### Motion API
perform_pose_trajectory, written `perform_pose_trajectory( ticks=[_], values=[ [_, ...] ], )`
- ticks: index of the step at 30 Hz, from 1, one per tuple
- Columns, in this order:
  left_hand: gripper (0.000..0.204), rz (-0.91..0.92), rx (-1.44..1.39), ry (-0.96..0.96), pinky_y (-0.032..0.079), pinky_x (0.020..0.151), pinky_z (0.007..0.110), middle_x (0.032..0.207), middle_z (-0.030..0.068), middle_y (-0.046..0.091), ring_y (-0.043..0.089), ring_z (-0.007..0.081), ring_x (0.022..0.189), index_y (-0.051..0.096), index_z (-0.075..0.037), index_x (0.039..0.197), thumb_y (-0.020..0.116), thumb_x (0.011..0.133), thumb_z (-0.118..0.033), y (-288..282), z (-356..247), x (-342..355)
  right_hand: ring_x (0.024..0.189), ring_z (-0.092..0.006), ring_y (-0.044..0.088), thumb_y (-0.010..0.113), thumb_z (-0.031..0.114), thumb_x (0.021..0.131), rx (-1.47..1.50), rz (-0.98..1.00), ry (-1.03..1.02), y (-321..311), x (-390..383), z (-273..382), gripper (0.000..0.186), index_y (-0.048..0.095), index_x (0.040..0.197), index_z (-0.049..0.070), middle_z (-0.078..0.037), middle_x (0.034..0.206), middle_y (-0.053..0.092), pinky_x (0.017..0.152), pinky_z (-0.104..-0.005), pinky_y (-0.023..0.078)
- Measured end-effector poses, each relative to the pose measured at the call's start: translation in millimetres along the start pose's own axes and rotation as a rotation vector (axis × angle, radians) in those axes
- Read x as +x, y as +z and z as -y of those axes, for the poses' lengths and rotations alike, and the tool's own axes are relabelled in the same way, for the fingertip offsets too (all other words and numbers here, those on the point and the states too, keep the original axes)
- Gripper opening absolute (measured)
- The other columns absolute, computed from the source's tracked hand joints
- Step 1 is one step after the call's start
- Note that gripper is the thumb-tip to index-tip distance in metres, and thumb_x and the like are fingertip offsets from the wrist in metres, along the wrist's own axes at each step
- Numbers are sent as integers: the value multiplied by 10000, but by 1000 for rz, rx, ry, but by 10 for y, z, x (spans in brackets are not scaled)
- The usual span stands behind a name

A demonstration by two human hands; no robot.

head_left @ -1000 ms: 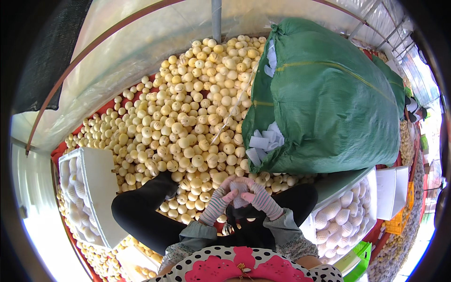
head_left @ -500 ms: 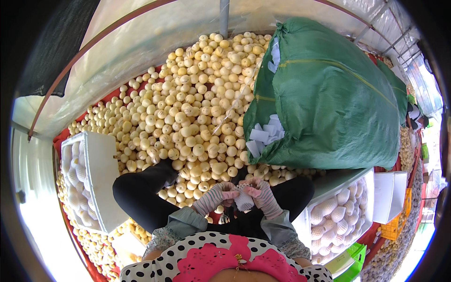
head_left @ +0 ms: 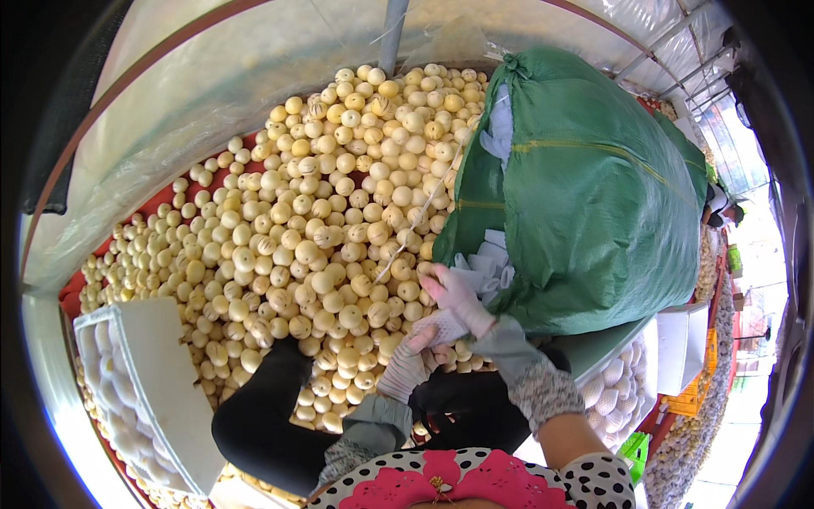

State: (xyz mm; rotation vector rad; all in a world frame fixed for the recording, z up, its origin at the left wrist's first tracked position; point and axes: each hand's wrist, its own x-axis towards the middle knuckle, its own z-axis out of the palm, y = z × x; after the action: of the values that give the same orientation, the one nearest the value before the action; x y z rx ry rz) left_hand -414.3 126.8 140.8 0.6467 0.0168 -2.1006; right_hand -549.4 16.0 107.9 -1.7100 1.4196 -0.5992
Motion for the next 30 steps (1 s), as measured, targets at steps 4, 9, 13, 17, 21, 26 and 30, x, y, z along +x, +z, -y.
perform_pose_trajectory(
  ticks=[4, 9, 13, 17, 21, 26, 30],
  values=[
    [417, -160, -275, 72, 545, 677, 301, 1129, 99, 619, 643, 225, 946, 507, -76, 1233, 608, 885, -281, -706, 171, 410, 882, -329, 620, 593, 352, 856, -165, -53, -18, -73, 1339, 208, 385, 583, 1040, 14, -198, 909, 643, 786, -395, 479],
    [360, -217, -480, -14, 525, 615, 322, 1034, 50, 621, 623, 231, 830, 542, -156, 1101, 675, 816, -330, -727, 145, 542, 1032, -305, 567, 602, 436, 831, -475, -438, 135, -585, 2662, -52, 488, 578, 1149, 67, -172, 1118, 595, 902, -393, 445],
    [361, -352, -559, -24, 524, 577, 323, 1008, 41, 620, 624, 224, 790, 544, -160, 1114, 661, 827, -345, -1071, 203, 561, 1148, -319, 485, 593, 453, 828, -1038, -130, 117, -376, 2804, -8, 501, 578, 1221, 143, -114, 1239, 543, 973, -398, 404],
    [346, -380, -585, -82, 516, 544, 315, 972, 23, 625, 620, 207, 753, 553, -163, 1109, 650, 835, -350, -1074, 307, 659, 1201, -329, 446, 577, 467, 823, -579, 205, 229, -417, 2467, -556, 472, 594, 1199, 183, -95, 1352, 468, 990, -411, 389],
    [323, -415, -535, -73, 508, 532, 300, 945, 5, 630, 608, 191, 721, 562, -162, 1096, 639, 844, -348, -1026, 312, 647, 1249, -331, 415, 574, 461, 810, -845, -31, 56, 217, 1859, -721, 484, 571, 1218, 200, -104, 1438, 377, 1012, -414, 368],
    [326, -397, -598, -58, 512, 527, 298, 935, 45, 643, 638, 200, 710, 561, -127, 1088, 623, 859, -350, -1172, 371, 639, 1219, -341, 444, 585, 437, 818, -745, 111, -30, 296, 1177, -643, 484, 555, 1218, 167, -96, 1444, 361, 997, -429, 386],
    [336, -375, -516, -64, 508, 526, 291, 935, 20, 622, 608, 187, 716, 556, -141, 1090, 639, 846, -355, -1092, 402, 666, 1111, -360, 526, 581, 328, 860, -319, -108, 104, -190, 622, -1108, 416, 551, 1215, 113, -173, 1248, 537, 958, -396, 421]
  ],
)
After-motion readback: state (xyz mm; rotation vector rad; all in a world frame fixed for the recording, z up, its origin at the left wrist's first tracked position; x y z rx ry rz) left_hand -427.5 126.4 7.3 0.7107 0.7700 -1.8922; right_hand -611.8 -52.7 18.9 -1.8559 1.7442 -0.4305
